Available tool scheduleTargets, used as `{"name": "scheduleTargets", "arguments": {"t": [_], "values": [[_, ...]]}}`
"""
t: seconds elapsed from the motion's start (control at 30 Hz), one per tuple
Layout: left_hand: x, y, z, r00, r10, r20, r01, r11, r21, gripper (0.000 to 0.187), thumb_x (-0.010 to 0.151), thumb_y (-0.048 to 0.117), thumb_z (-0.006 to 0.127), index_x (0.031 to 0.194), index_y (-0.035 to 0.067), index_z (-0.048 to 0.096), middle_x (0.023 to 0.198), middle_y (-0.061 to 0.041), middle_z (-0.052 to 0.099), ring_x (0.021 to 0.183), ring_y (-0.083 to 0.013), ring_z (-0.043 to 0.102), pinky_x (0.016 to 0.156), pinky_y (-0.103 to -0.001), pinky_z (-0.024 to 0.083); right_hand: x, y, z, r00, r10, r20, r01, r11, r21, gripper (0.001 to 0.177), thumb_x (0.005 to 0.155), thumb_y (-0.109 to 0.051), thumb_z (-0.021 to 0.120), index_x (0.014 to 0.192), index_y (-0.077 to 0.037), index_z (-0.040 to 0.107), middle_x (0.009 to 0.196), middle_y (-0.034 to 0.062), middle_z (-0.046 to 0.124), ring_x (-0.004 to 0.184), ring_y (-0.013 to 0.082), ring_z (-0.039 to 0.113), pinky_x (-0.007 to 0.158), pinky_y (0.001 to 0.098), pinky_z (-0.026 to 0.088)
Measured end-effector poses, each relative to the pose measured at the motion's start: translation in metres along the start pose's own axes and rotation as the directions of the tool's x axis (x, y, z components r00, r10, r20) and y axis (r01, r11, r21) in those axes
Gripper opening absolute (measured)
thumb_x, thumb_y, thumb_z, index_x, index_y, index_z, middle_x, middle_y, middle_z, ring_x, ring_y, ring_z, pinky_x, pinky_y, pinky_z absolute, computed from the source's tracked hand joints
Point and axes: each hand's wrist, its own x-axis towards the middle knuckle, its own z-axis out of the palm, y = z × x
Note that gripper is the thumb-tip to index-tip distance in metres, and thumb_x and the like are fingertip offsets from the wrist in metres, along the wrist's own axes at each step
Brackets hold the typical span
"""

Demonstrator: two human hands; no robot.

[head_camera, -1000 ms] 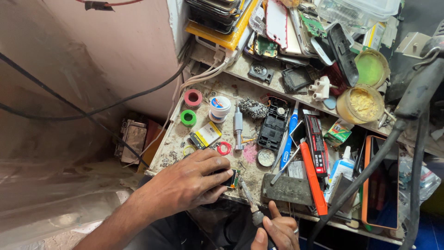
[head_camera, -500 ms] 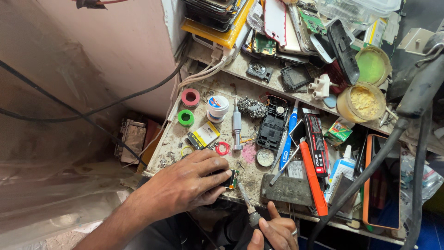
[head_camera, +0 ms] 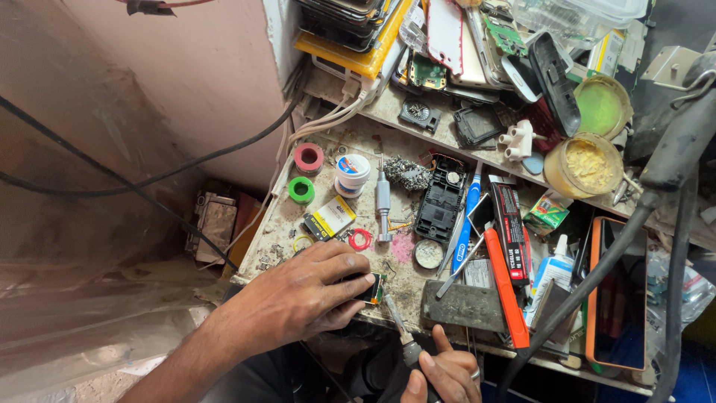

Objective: The person uses a soldering iron and tweezers to work on a small circuit board. They heat and apply solder to specific points on the board while holding it steady with their other hand.

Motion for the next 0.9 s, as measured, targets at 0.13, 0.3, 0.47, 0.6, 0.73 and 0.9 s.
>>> {"name": "scheduleTargets", "arguments": {"t": [0.13, 0.3, 0.47, 0.6, 0.73, 0.9], "values": [[0.0000, -0.0003, 0.0006, 1.000, 0.006, -0.008, -0.006, 1.000, 0.015, 0.027, 0.089, 0.014, 0.077, 0.111, 0.000, 0.071, 0.117, -0.009, 0.067, 0.115, -0.0291, 0.063, 0.096, -0.039, 0.054, 0.0011, -0.0016, 0.0002, 1.000, -0.011, -0.004, 0.011, 1.000, -0.006, 0.023, 0.087, -0.010, 0.069, 0.110, -0.008, 0.065, 0.086, 0.0004, 0.059, 0.078, 0.0130, 0.058, 0.105, 0.0525, 0.060], [0.0009, -0.0007, 0.0002, 1.000, 0.015, -0.002, -0.015, 1.000, 0.004, 0.028, 0.089, 0.015, 0.077, 0.112, 0.000, 0.071, 0.117, -0.009, 0.067, 0.114, -0.0289, 0.063, 0.096, -0.039, 0.054, 0.0023, -0.0017, 0.0029, 0.999, -0.007, -0.038, 0.008, 1.000, 0.026, 0.024, 0.087, -0.010, 0.070, 0.110, -0.008, 0.064, 0.087, 0.0003, 0.060, 0.077, 0.0125, 0.057, 0.106, 0.0523, 0.061], [0.0001, 0.0003, 0.0004, 1.000, 0.005, -0.002, -0.005, 1.000, 0.007, 0.028, 0.089, 0.015, 0.077, 0.112, 0.000, 0.071, 0.117, -0.009, 0.067, 0.114, -0.0290, 0.063, 0.096, -0.039, 0.054, 0.0002, -0.0024, 0.0007, 1.000, 0.004, -0.008, -0.004, 1.000, -0.005, 0.023, 0.087, -0.011, 0.070, 0.110, -0.008, 0.065, 0.088, 0.0002, 0.061, 0.078, 0.0137, 0.059, 0.105, 0.0524, 0.060], [0.0000, 0.0004, 0.0001, 1.000, 0.002, 0.001, -0.002, 1.000, 0.001, 0.028, 0.089, 0.015, 0.077, 0.112, 0.000, 0.071, 0.117, -0.009, 0.067, 0.115, -0.0292, 0.063, 0.096, -0.039, 0.054, 0.0004, -0.0022, -0.0004, 1.000, 0.021, -0.002, -0.021, 1.000, 0.013, 0.024, 0.089, -0.011, 0.070, 0.112, -0.008, 0.065, 0.088, -0.0003, 0.060, 0.078, 0.0129, 0.058, 0.107, 0.0532, 0.060], [0.0001, 0.0001, 0.0007, 1.000, 0.003, -0.007, -0.003, 1.000, 0.000, 0.028, 0.088, 0.015, 0.077, 0.112, 0.000, 0.071, 0.117, -0.009, 0.067, 0.114, -0.0290, 0.063, 0.096, -0.039, 0.055, 0.0035, -0.0024, -0.0007, 1.000, 0.008, -0.018, -0.007, 0.998, 0.055, 0.024, 0.090, -0.010, 0.069, 0.113, -0.007, 0.064, 0.087, -0.0001, 0.059, 0.078, 0.0124, 0.058, 0.107, 0.0532, 0.060], [-0.0005, 0.0006, -0.0001, 1.000, 0.015, -0.003, -0.015, 1.000, 0.021, 0.029, 0.087, 0.015, 0.078, 0.112, 0.001, 0.072, 0.116, -0.010, 0.067, 0.114, -0.0296, 0.063, 0.096, -0.039, 0.054, 0.0084, -0.0022, -0.0036, 1.000, 0.004, -0.028, -0.001, 0.994, 0.106, 0.024, 0.090, -0.006, 0.068, 0.114, -0.006, 0.064, 0.084, 0.0001, 0.061, 0.076, 0.0115, 0.060, 0.108, 0.0542, 0.059]]}}
